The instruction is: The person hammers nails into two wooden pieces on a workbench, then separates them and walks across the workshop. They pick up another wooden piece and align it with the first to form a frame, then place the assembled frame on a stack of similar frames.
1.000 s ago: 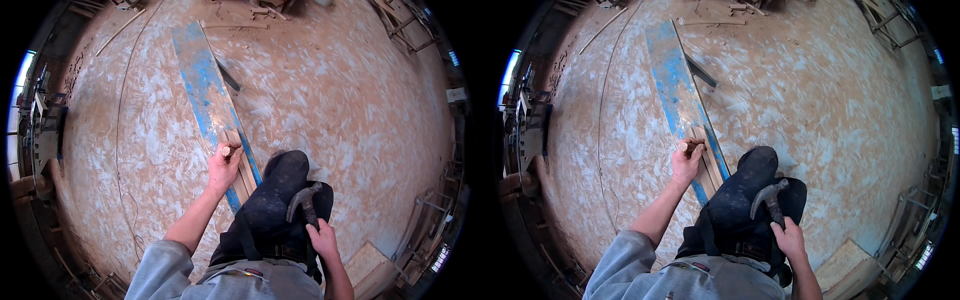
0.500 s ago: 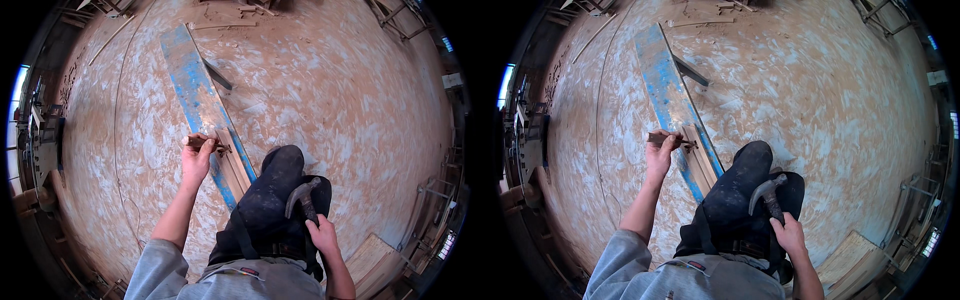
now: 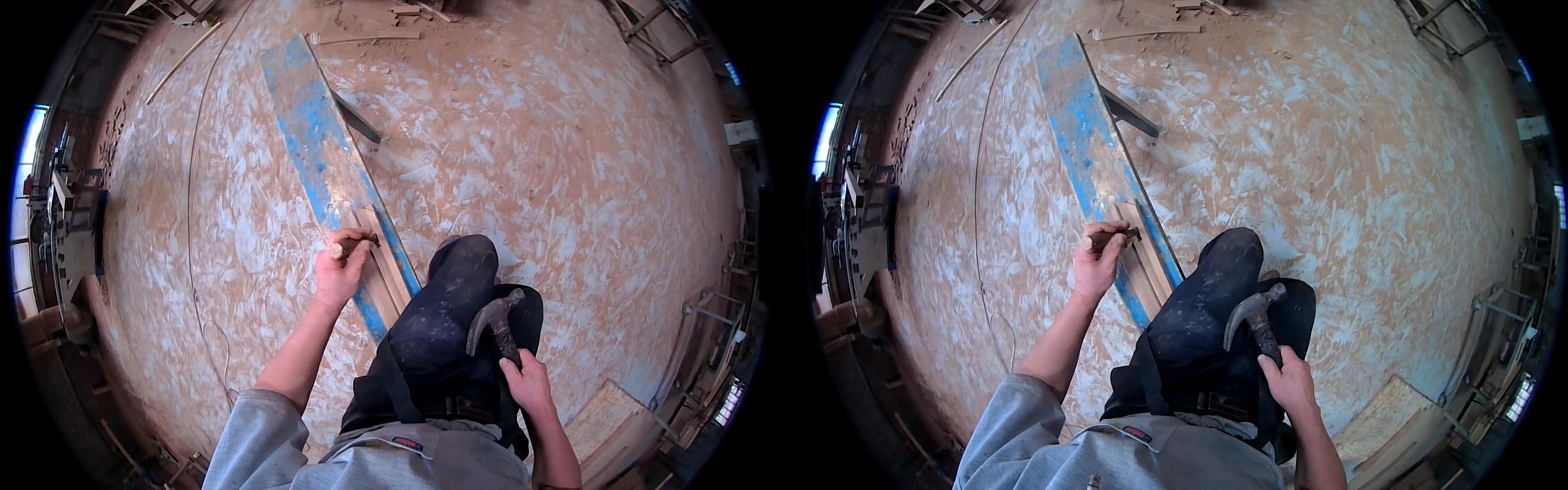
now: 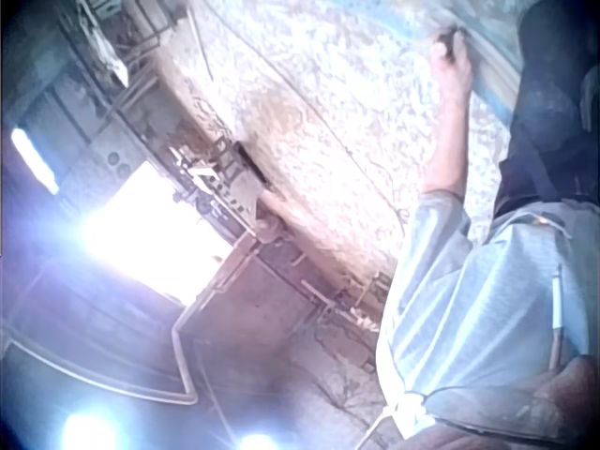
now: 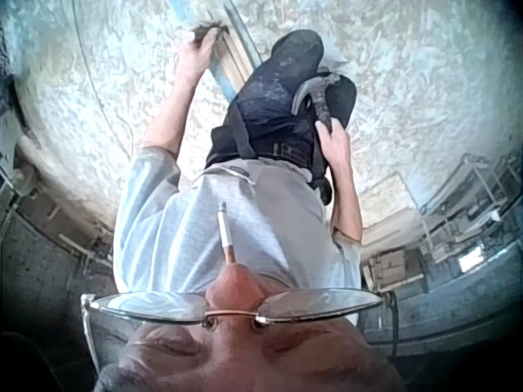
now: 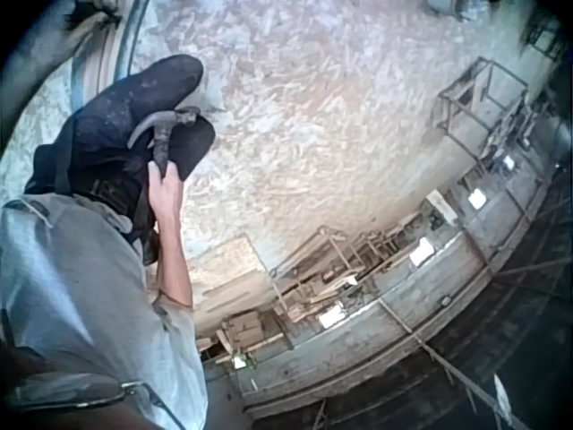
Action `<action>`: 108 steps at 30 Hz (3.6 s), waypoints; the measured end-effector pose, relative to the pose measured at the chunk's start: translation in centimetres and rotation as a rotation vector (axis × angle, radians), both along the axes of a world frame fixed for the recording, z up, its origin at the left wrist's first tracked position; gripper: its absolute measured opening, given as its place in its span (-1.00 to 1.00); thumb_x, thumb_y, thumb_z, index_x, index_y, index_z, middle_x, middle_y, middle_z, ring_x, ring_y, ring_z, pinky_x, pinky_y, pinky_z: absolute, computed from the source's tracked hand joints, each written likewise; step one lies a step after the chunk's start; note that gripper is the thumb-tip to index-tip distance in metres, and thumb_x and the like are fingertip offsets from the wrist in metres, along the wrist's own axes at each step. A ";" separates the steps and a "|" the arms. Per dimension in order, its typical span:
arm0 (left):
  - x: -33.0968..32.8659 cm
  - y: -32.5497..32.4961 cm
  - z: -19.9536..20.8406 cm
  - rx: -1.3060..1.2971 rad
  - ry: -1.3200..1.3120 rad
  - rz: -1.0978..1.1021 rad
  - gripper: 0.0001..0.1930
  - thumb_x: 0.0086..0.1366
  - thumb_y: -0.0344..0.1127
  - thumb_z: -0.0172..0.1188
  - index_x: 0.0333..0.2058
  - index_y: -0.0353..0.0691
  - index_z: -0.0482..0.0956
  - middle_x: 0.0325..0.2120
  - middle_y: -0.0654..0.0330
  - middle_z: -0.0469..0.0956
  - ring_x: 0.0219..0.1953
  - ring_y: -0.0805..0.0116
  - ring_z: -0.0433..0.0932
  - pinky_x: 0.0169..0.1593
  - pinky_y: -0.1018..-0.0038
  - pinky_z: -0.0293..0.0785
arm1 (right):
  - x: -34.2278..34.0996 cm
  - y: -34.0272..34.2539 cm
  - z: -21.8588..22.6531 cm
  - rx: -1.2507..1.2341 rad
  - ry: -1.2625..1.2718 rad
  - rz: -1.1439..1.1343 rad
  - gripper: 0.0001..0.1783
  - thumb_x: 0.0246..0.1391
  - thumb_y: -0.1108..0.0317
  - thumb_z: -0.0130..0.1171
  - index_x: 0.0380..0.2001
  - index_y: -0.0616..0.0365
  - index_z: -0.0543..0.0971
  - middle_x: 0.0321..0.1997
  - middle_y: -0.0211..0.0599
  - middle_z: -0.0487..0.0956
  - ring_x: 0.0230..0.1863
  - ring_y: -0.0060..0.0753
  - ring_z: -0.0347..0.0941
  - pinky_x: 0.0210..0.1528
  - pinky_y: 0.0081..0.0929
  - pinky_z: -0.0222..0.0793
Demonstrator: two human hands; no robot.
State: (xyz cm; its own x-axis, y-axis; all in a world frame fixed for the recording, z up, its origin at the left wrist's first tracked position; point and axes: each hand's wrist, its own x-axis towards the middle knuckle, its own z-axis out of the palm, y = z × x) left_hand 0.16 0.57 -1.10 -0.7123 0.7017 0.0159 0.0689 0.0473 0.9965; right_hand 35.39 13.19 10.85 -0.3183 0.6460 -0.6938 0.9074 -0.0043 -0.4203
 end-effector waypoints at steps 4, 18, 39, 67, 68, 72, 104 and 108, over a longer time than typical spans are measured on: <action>0.4 1.8 3.7 -0.299 0.385 -0.175 -0.85 0.29 -0.50 0.19 -0.19 -0.26 0.46 -0.31 0.11 0.64 -0.27 0.36 0.65 -0.18 0.39 0.59 | -0.1 0.2 0.1 0.020 0.002 0.025 -0.60 0.09 0.08 0.23 -0.24 0.25 0.54 -0.41 0.10 0.60 -0.29 0.17 0.56 -0.24 -0.13 0.43; -1.1 1.8 2.6 -0.060 -0.152 0.073 -0.85 0.32 -0.46 0.21 -0.17 -0.29 0.46 -0.37 0.25 0.60 -0.34 0.56 0.54 -0.23 0.57 0.51 | 0.3 0.6 0.3 0.003 -0.028 0.006 -0.60 0.09 0.08 0.22 -0.25 0.25 0.54 -0.40 0.09 0.60 -0.27 0.16 0.56 -0.23 -0.13 0.43; -0.1 2.6 4.4 -0.416 0.458 -0.300 -0.76 0.20 -0.36 0.28 -0.17 -0.13 0.46 -0.35 -0.01 0.61 -0.28 -0.07 0.61 -0.24 0.26 0.56 | -0.7 1.1 0.4 -0.039 -0.035 0.046 -0.58 0.10 0.05 0.21 -0.22 0.23 0.54 -0.40 0.10 0.60 -0.27 0.18 0.56 -0.23 -0.12 0.43; -1.8 3.4 2.7 -0.208 -0.120 0.129 -0.86 0.33 -0.39 0.22 -0.27 -0.35 0.49 -0.41 0.14 0.62 -0.41 0.41 0.61 -0.32 0.49 0.57 | 0.4 1.2 0.0 -0.042 -0.029 0.000 -0.59 0.10 0.07 0.21 -0.22 0.24 0.55 -0.40 0.10 0.60 -0.28 0.15 0.56 -0.24 -0.14 0.43; -1.7 3.4 2.9 -0.211 -0.115 0.126 -0.86 0.32 -0.40 0.23 -0.28 -0.35 0.50 -0.42 0.14 0.63 -0.41 0.43 0.61 -0.32 0.50 0.56 | 0.4 1.3 0.0 -0.044 -0.031 -0.001 -0.59 0.10 0.07 0.21 -0.22 0.24 0.55 -0.40 0.09 0.60 -0.28 0.15 0.56 -0.24 -0.14 0.43; -1.6 3.4 3.3 -0.333 0.075 0.088 -0.88 0.29 -0.43 0.27 -0.33 -0.35 0.52 -0.44 0.19 0.62 -0.40 0.47 0.59 -0.31 0.52 0.54 | 0.7 1.3 -0.2 -0.030 -0.027 0.008 -0.59 0.10 0.07 0.21 -0.23 0.24 0.55 -0.41 0.09 0.60 -0.30 0.15 0.56 -0.25 -0.14 0.43; 0.4 2.3 2.1 -0.176 -0.126 0.276 -0.84 0.27 -0.39 0.30 -0.27 -0.35 0.56 -0.40 0.19 0.62 -0.31 0.52 0.57 -0.23 0.55 0.51 | 1.4 1.5 -1.1 -0.048 -0.003 0.015 -0.58 0.12 0.06 0.20 -0.21 0.23 0.54 -0.39 0.13 0.59 -0.27 0.21 0.55 -0.24 -0.09 0.43; 0.3 3.5 2.0 -0.373 0.254 0.210 -0.85 0.19 -0.40 0.37 -0.38 -0.25 0.55 -0.59 0.21 0.60 -0.51 0.52 0.59 -0.38 0.54 0.51 | 1.5 1.2 -1.3 -0.009 0.020 0.001 -0.59 0.11 0.06 0.20 -0.23 0.25 0.53 -0.42 0.13 0.58 -0.30 0.20 0.55 -0.27 -0.10 0.42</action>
